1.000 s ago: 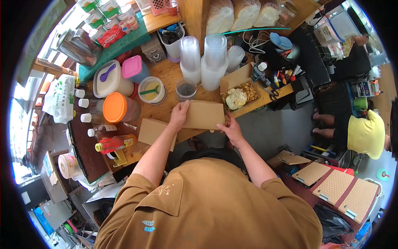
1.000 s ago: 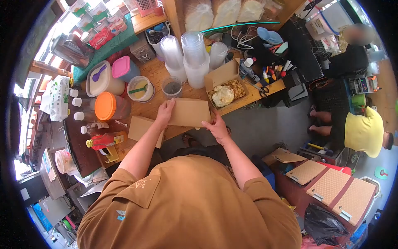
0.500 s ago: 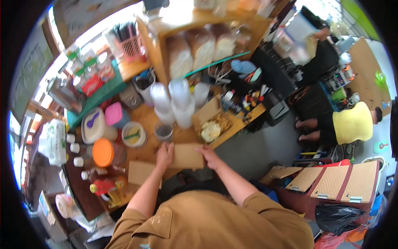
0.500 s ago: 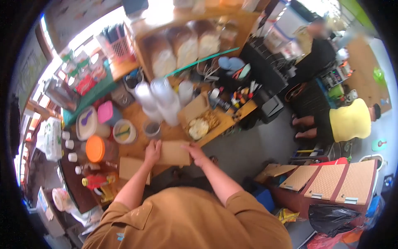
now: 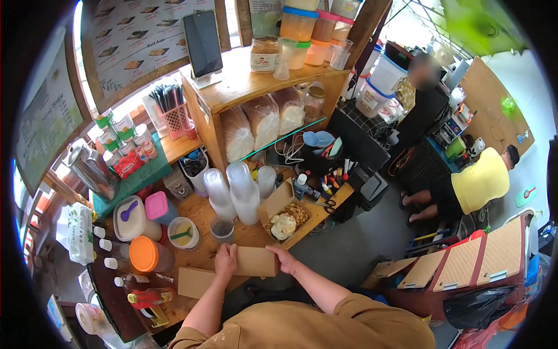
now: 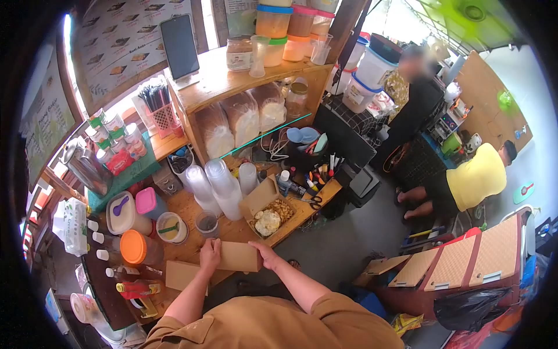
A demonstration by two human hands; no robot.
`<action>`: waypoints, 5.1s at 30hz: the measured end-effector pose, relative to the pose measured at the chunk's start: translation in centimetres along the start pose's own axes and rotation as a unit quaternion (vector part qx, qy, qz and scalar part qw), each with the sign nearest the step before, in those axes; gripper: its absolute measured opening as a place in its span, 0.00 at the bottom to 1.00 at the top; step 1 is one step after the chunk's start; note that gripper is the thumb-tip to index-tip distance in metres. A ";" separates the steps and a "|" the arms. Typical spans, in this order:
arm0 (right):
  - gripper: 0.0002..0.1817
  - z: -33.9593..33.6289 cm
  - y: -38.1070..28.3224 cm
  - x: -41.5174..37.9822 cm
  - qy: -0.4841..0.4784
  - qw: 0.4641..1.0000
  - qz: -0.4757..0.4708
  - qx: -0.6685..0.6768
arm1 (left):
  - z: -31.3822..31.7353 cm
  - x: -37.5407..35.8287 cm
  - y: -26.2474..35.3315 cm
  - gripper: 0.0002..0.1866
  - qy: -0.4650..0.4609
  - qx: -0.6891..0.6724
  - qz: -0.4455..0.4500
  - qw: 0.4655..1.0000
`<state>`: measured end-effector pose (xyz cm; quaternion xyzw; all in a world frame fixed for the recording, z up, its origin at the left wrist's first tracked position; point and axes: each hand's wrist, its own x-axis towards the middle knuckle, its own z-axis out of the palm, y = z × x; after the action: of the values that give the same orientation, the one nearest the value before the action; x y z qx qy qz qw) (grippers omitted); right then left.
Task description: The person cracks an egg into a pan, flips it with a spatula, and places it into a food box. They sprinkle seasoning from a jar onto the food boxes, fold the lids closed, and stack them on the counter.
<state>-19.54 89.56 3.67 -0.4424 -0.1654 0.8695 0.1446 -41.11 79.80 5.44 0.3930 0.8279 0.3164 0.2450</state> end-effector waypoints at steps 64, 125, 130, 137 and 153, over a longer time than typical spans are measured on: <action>0.09 -1.2 -11.8 -10.6 -0.048 0.608 -0.405 -0.681 | -1.2 -2.2 8.5 0.20 -0.090 0.029 0.181 0.979; 0.24 -13.0 -24.8 -3.9 -0.024 0.751 -0.308 -0.583 | 11.0 5.7 16.8 0.16 -0.066 -0.375 -0.053 0.923; 0.22 -13.1 -24.9 -5.9 -0.052 0.744 -0.321 -0.584 | 10.5 4.2 15.6 0.19 -0.070 -0.341 0.005 0.937; 0.18 -12.6 -24.3 -6.2 -0.069 0.632 -0.406 -0.657 | 6.5 2.9 17.6 0.20 -0.093 -0.302 0.019 0.949; 0.34 -9.2 -23.1 -9.5 -0.088 0.581 -0.415 -0.695 | -16.8 21.4 10.4 0.13 0.230 0.090 0.078 0.966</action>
<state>-4.16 108.13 15.07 -0.2124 -0.8965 0.3690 0.1228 -59.21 96.59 20.97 0.3934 0.8540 0.3402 -0.0138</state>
